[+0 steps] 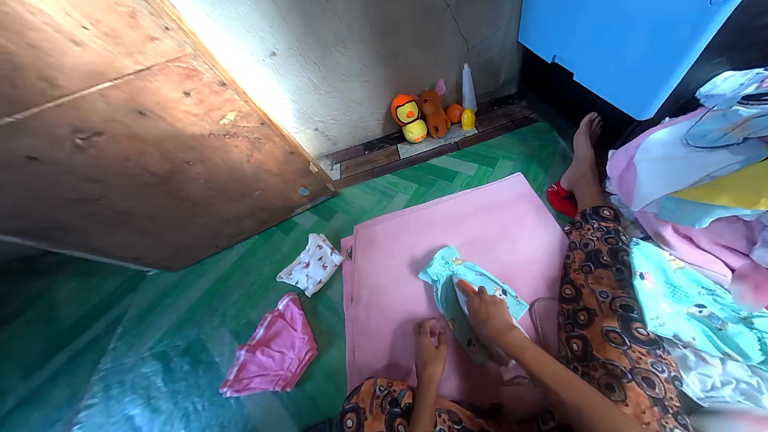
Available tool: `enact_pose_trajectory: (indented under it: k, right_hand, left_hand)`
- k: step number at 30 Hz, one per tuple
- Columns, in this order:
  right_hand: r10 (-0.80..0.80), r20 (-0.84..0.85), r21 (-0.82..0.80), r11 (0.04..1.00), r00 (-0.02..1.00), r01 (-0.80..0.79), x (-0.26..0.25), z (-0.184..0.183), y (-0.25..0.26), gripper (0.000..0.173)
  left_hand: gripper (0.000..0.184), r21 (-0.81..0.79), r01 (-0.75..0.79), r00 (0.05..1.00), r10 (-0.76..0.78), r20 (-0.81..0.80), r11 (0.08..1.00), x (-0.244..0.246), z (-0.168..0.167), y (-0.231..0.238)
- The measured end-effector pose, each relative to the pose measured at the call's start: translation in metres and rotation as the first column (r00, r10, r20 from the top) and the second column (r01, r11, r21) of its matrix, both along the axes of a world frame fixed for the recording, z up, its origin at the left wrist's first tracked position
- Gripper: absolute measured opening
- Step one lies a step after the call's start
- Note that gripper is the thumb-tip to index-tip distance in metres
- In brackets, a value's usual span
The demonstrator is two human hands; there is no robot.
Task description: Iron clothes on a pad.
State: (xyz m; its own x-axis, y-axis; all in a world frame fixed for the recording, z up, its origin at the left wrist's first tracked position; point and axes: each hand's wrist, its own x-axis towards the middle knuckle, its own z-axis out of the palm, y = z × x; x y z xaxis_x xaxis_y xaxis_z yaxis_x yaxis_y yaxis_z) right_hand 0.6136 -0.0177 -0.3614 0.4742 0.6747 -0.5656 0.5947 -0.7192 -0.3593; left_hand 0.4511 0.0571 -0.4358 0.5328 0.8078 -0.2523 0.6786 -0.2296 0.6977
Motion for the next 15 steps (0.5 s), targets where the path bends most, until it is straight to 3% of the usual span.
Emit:
enact_pose_trajectory:
  k: [15]
  right_hand:
    - [0.006,0.009,-0.023,1.0,1.0,-0.006,-0.01,-0.001,-0.014,0.055]
  left_hand:
    - [0.032,-0.022,-0.011,1.0,0.01,-0.012,1.0,0.001,-0.001,0.0]
